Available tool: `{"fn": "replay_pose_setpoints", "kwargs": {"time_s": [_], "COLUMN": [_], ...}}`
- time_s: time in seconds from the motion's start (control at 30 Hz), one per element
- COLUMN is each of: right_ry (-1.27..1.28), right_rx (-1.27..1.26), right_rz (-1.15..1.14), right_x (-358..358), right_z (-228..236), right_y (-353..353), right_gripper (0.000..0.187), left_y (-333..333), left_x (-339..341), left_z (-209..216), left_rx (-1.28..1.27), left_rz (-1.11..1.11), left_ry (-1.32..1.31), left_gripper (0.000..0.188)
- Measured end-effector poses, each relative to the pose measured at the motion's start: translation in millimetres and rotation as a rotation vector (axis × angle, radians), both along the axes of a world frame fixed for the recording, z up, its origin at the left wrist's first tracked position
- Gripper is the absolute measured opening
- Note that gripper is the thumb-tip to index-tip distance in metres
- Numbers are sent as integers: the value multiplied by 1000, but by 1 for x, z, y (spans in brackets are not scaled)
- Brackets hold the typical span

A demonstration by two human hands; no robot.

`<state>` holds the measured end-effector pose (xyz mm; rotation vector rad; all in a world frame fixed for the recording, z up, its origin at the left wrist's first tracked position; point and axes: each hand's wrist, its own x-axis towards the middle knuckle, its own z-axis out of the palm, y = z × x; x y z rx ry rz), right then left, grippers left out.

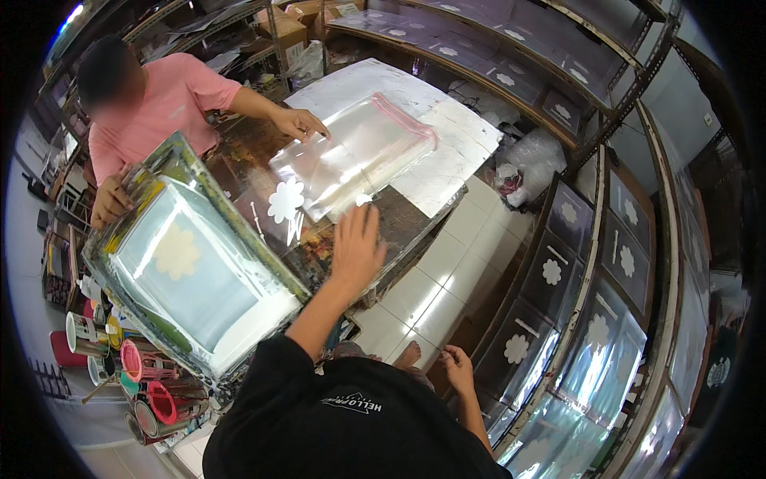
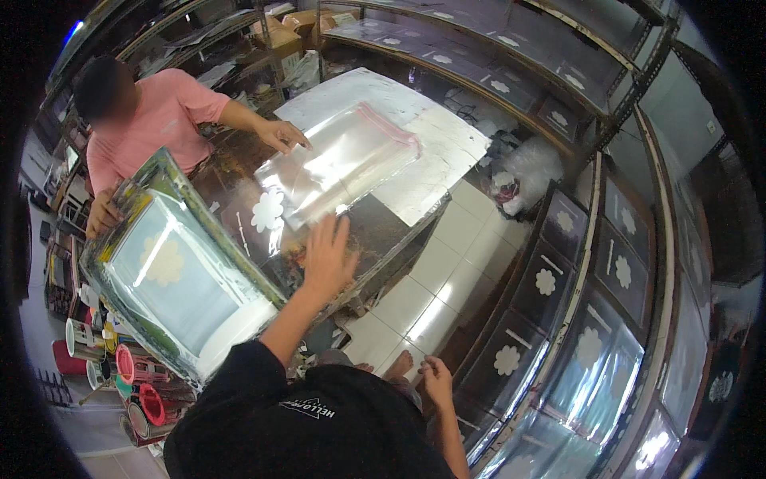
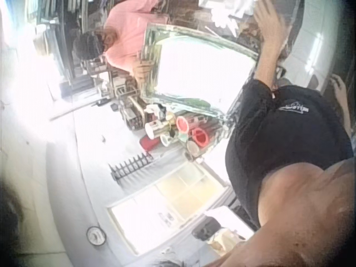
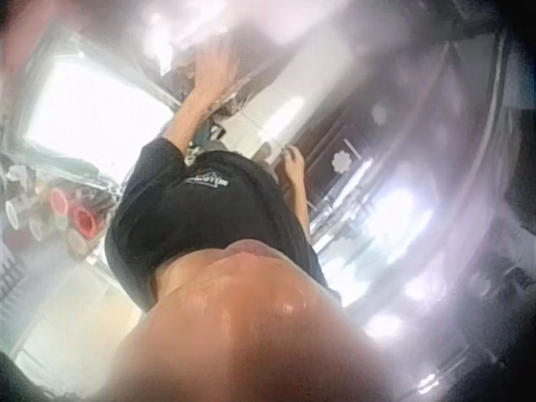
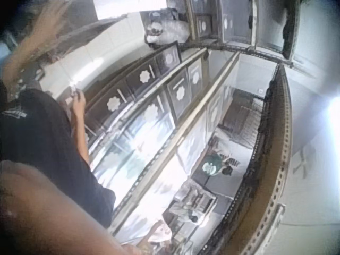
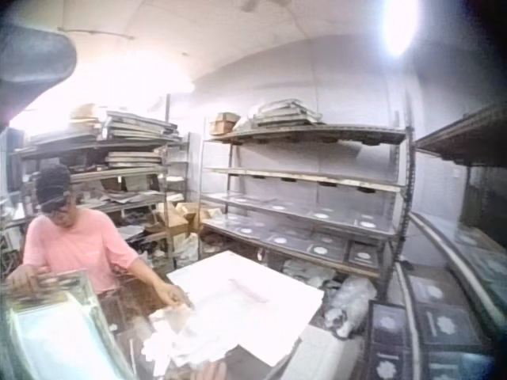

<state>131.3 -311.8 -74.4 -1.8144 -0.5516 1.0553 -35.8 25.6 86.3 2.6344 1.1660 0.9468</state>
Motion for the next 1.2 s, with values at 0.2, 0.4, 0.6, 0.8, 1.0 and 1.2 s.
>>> {"fn": "replay_pose_setpoints", "kwargs": {"time_s": [0.2, 0.4, 0.6, 0.8, 1.0, 1.2], "right_ry": [-15, -24, 504, 572, 113, -71], "right_rx": [-21, -24, 438, 643, 434, 383], "right_rz": [31, -87, -163, -80, -256, -632], "right_x": [33, 47, 51, 64, 36, -29], "right_z": [-21, -11, 91, 181, 156, 180], "right_y": [-10, -9, 46, 75, 18, -122], "right_gripper": [27, 29, 52, 57, 30, 31], "left_y": [100, 120, 3, -124, -215, -268], "left_x": [37, 56, 87, 88, 57, 26], "left_z": [-40, -63, -3, 21, 17, 18], "left_rx": [130, 226, 228, 222, 215, 33], "left_rz": [182, 88, -322, -705, -1046, -1561], "left_ry": [523, 416, 248, 246, 312, 293], "left_gripper": [71, 49, 50, 48, 51, 65]}}
